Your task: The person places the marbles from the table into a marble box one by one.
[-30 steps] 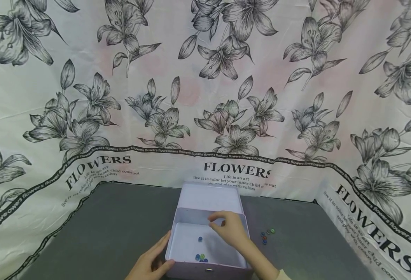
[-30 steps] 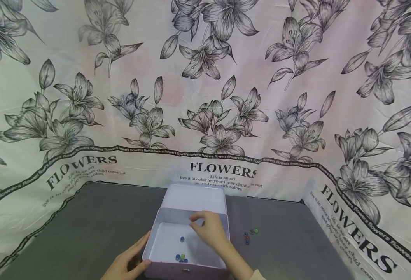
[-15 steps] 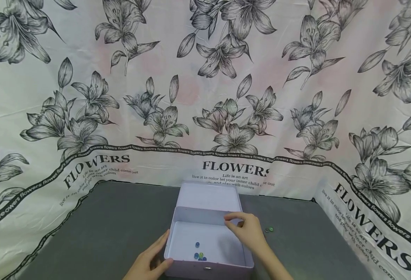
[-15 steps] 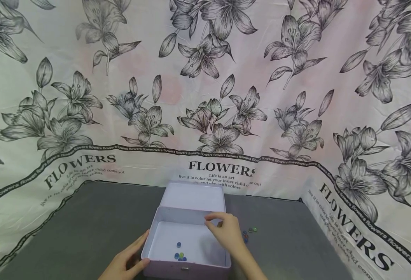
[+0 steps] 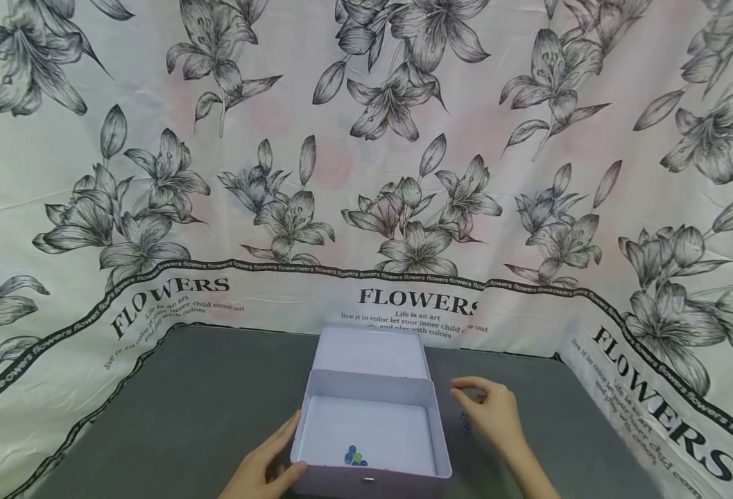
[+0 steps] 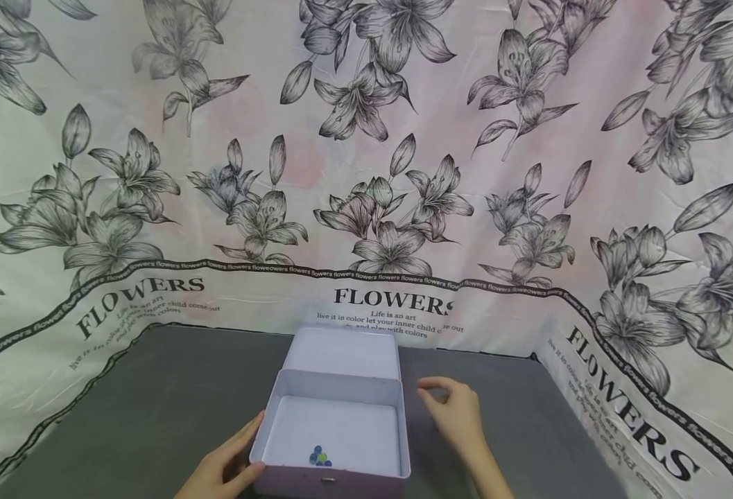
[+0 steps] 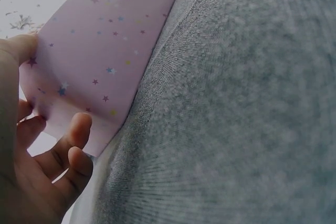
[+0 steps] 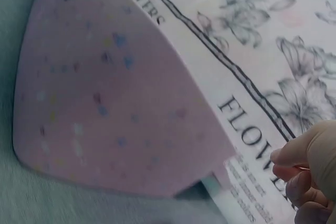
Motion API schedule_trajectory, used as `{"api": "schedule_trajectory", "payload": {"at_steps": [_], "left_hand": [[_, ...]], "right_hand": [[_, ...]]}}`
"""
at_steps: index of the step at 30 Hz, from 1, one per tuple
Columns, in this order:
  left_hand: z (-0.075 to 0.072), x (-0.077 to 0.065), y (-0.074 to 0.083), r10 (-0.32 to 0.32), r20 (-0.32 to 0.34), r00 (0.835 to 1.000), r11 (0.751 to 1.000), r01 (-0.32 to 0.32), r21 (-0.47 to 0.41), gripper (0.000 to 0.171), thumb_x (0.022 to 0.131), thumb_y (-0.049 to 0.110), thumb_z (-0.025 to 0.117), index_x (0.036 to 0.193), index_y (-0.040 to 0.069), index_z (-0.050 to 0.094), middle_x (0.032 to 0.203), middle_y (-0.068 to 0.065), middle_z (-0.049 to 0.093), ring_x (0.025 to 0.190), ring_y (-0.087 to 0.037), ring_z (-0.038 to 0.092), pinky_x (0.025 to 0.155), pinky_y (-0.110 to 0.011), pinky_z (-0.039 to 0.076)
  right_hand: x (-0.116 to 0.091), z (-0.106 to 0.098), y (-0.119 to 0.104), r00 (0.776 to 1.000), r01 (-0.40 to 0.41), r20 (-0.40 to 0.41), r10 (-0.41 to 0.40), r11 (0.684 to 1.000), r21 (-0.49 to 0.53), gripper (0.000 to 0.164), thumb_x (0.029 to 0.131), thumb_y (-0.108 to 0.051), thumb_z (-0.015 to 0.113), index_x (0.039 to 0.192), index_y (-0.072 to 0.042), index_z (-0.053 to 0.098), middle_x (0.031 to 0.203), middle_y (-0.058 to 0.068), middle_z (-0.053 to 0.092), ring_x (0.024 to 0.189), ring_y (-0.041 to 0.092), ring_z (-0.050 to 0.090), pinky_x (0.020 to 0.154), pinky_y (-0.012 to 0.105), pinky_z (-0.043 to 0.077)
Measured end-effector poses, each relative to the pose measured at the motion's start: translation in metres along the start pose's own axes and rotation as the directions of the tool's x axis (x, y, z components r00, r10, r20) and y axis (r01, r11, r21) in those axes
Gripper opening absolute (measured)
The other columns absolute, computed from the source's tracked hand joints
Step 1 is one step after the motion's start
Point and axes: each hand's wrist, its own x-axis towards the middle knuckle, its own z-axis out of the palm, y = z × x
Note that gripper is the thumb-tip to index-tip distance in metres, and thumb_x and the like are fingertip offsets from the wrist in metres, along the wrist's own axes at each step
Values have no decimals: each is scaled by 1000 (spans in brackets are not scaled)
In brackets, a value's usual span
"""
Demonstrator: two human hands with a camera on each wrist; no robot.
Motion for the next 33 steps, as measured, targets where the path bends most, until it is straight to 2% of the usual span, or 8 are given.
{"api": "schedule_trajectory", "payload": {"at_steps": [3,10,16,23,33], "left_hand": [[-1,0,0,-12,-4,1000,1000,12,4,78,101,33,74,165,7,37,166,-25,37,60,0,43,55,-21,45],[-1,0,1,-32,12,999,999,32,-1,79,101,35,73,165,8,36,166,-27,37,61,0,43,55,-21,44],[-1,1,1,-14,1,1000,1000,14,6,78,101,33,74,165,8,37,167,-24,38,60,1,42,56,-21,44],[-1,0,1,-5,-3,1000,1000,5,22,77,101,33,74,164,8,38,166,-24,39,60,0,42,56,-21,44],[-1,1,2,-20,-3,1000,999,20,37,78,101,35,74,165,9,38,166,-24,38,62,0,41,56,-21,44]], "right_hand": [[0,-8,9,1000,-14,-14,13,999,-32,15,95,-12,81,109,-7,82,104,12,81,52,19,67,44,24,34],[-7,-13,33,998,-67,4,67,994,-81,19,95,-14,80,110,-4,82,99,10,81,41,10,49,42,23,31],[-13,-7,52,994,-94,44,98,992,-83,17,93,-13,82,108,-5,82,71,6,76,39,3,34,41,20,29],[-19,3,73,998,-51,24,55,990,-128,9,87,-9,87,95,-10,84,90,1,80,39,0,31,42,20,30],[-23,6,80,998,-43,34,48,990,-135,14,83,-7,89,95,-11,83,84,-2,79,39,0,32,42,20,30]]}}
